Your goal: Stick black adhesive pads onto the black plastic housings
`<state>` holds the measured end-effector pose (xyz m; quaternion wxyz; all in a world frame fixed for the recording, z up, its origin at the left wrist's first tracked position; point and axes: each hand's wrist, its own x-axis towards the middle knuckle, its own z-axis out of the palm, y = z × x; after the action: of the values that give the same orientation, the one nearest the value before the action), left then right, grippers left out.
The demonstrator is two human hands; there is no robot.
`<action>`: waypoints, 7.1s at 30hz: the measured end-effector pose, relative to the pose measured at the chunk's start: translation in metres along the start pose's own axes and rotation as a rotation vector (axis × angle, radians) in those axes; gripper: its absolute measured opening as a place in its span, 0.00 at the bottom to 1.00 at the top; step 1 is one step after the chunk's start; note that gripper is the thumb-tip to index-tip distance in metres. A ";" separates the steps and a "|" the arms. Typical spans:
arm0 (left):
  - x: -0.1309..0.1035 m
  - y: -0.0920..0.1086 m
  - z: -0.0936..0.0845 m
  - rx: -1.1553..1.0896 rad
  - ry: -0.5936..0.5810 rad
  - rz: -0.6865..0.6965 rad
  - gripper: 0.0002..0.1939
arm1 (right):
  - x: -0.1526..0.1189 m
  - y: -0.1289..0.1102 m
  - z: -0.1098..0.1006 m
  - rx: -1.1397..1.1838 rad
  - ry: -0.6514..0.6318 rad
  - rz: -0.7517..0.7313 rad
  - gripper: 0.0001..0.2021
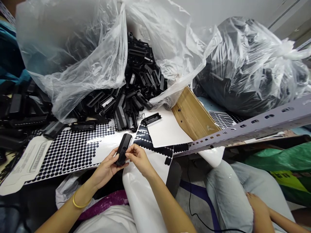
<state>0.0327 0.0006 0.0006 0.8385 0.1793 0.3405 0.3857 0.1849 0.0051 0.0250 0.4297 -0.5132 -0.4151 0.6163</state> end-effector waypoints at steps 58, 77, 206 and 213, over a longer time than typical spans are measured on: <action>-0.005 0.006 -0.003 0.067 0.009 -0.014 0.19 | 0.006 0.000 0.000 -0.132 0.105 -0.058 0.06; -0.002 0.008 0.000 0.018 -0.008 -0.008 0.17 | 0.001 0.001 0.012 -0.246 0.094 -0.084 0.04; 0.025 0.008 -0.011 0.373 0.033 0.193 0.17 | 0.021 0.016 0.005 -0.575 0.077 0.049 0.16; 0.034 -0.002 0.005 0.292 -0.006 0.036 0.17 | -0.033 0.019 -0.067 -0.460 0.401 -0.109 0.15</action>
<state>0.0533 0.0252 -0.0123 0.7974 0.3069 0.3871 0.3466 0.2531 -0.0270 0.0074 0.4081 -0.6851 -0.4775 0.3688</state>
